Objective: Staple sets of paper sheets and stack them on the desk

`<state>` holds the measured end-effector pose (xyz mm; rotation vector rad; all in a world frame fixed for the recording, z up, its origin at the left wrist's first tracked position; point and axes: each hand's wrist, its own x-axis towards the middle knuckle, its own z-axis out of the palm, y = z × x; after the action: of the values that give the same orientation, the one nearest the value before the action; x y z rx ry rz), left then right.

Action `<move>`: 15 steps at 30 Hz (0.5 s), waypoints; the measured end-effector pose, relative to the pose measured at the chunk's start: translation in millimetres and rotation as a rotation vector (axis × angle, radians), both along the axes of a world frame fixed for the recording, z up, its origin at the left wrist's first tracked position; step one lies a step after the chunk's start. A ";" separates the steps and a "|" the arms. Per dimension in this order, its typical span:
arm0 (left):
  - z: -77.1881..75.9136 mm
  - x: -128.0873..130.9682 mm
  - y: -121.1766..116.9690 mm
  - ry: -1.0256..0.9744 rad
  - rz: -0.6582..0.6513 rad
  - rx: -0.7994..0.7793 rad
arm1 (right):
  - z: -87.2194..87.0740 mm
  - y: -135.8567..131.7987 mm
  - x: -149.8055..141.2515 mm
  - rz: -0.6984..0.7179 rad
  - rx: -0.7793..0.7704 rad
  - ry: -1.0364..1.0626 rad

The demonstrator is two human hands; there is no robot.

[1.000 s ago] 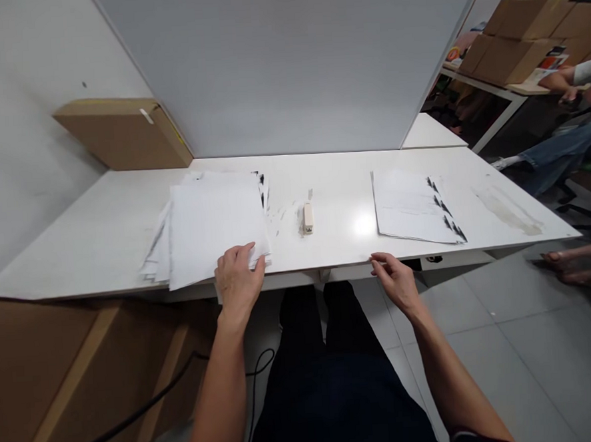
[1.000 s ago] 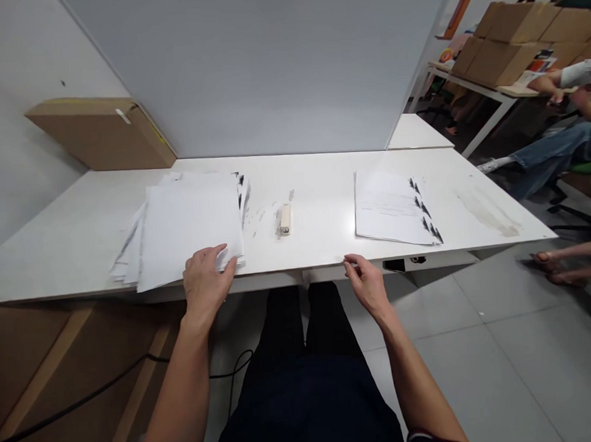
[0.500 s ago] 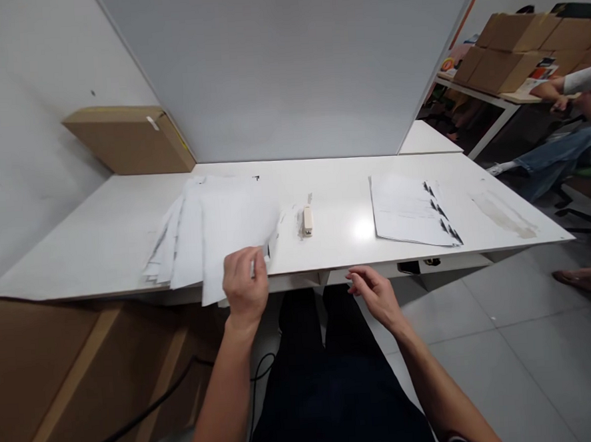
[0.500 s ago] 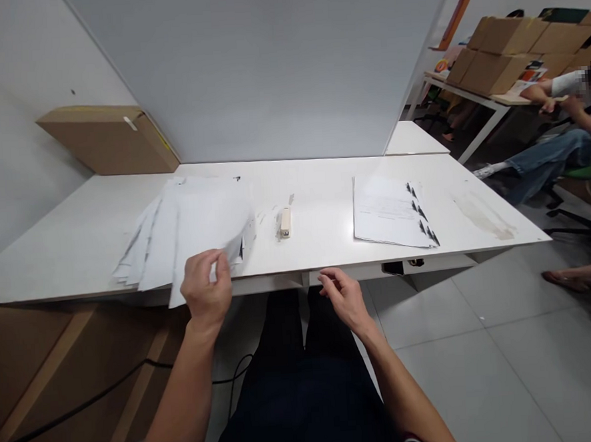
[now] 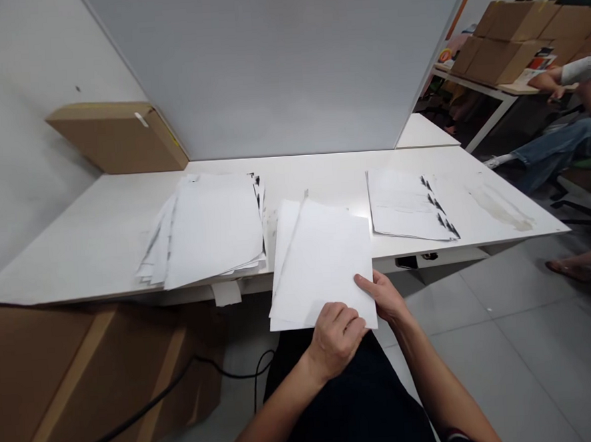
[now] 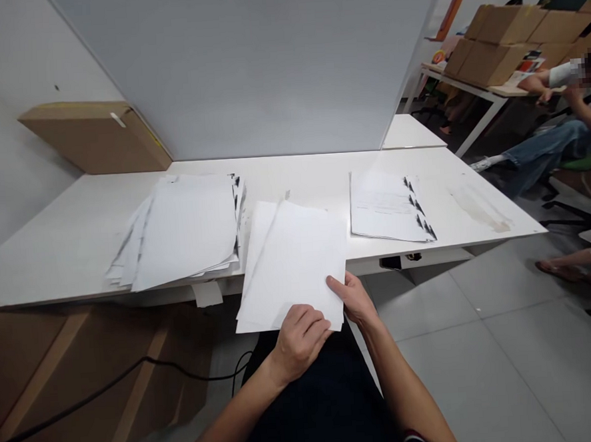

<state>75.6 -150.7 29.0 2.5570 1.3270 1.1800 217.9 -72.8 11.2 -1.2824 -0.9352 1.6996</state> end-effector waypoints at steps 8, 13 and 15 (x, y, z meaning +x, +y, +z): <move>-13.8 -48.4 2.6 -0.414 0.500 -0.131 | -12.2 -6.3 41.6 -0.004 -0.031 -0.049; -36.9 -86.6 15.9 -0.589 0.637 -0.792 | -22.2 -13.3 55.8 0.016 -0.029 -0.067; -46.9 -87.2 22.9 -0.738 0.510 -0.919 | -28.0 -15.4 58.8 0.033 -0.025 -0.097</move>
<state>-11.5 -127.9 -17.9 1.0525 1.7399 1.0197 276.6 -88.2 -16.8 -1.3832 -0.9994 1.6920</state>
